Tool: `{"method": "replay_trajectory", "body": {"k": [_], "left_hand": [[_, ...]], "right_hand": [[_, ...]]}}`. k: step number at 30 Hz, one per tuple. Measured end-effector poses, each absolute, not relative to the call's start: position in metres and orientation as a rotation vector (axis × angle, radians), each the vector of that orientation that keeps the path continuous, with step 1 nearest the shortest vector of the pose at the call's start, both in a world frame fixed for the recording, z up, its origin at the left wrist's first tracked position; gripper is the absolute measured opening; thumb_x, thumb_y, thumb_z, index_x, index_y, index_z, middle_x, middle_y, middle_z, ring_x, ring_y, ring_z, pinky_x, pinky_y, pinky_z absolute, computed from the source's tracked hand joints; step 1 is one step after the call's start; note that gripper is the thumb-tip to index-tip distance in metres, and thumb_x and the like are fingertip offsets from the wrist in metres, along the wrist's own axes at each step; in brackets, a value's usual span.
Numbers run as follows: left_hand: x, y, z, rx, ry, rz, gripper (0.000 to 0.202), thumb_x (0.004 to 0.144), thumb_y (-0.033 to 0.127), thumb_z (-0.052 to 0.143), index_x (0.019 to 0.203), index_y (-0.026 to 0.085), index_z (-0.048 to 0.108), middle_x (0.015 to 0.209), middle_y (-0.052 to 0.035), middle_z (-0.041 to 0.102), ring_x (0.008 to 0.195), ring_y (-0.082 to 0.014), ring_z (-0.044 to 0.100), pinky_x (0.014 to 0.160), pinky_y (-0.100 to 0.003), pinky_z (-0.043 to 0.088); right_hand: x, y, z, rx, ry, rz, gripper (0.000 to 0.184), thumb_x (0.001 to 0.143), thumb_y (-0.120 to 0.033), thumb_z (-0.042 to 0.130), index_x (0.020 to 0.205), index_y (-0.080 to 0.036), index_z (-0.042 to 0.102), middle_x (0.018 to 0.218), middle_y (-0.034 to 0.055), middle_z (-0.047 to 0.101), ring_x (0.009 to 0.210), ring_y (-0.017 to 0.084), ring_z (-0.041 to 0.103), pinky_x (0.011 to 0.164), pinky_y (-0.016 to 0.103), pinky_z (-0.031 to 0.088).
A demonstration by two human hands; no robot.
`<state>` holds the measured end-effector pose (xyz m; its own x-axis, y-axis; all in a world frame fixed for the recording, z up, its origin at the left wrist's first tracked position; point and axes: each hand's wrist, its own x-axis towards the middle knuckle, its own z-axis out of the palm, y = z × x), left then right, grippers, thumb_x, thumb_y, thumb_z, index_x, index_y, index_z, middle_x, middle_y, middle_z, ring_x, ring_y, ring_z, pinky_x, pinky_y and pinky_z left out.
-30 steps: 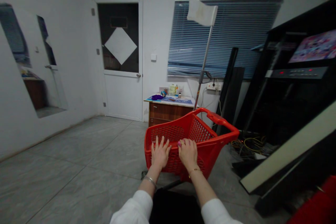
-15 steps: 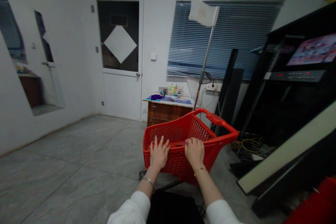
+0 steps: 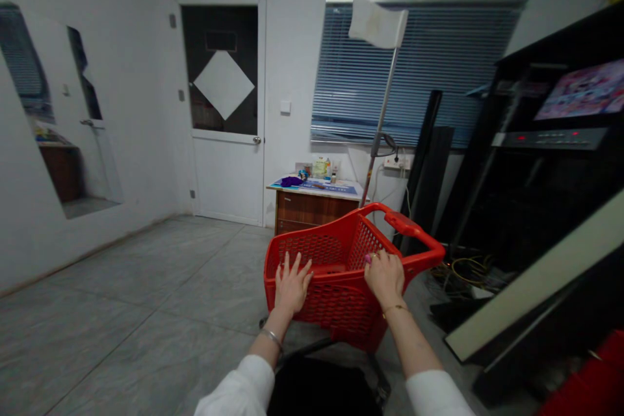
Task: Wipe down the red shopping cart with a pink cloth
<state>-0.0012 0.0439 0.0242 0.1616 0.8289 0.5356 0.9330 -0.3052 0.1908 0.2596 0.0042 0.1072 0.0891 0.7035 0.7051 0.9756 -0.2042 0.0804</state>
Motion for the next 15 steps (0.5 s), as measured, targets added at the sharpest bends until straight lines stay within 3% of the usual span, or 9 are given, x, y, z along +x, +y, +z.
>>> {"method": "replay_trajectory", "body": {"k": [6, 15], "left_hand": [[0.015, 0.032, 0.017, -2.101, -1.809, -0.817, 0.055, 0.101, 0.041, 0.036, 0.154, 0.033, 0.026, 0.164, -0.0033, 0.023, 0.152, -0.0355, 0.01, 0.117, -0.068, 0.017], [0.007, 0.021, 0.017, -2.183, -1.713, -0.798, 0.065, 0.096, 0.048, 0.047, 0.155, 0.036, 0.022, 0.165, -0.0015, 0.023, 0.152, -0.0388, 0.007, 0.116, -0.072, 0.014]], "right_hand": [[0.232, -0.001, 0.099, -1.924, -1.664, -0.874, 0.023, 0.092, -0.027, 0.052, 0.091, -0.016, 0.072, 0.089, 0.0098, 0.063, 0.085, 0.021, 0.051, 0.082, 0.036, 0.03], [0.168, -0.003, 0.086, -1.692, -1.848, -0.722, 0.022, 0.095, -0.029, 0.049, 0.096, -0.02, 0.07, 0.093, 0.0077, 0.065, 0.092, 0.021, 0.052, 0.093, 0.036, 0.032]]}}
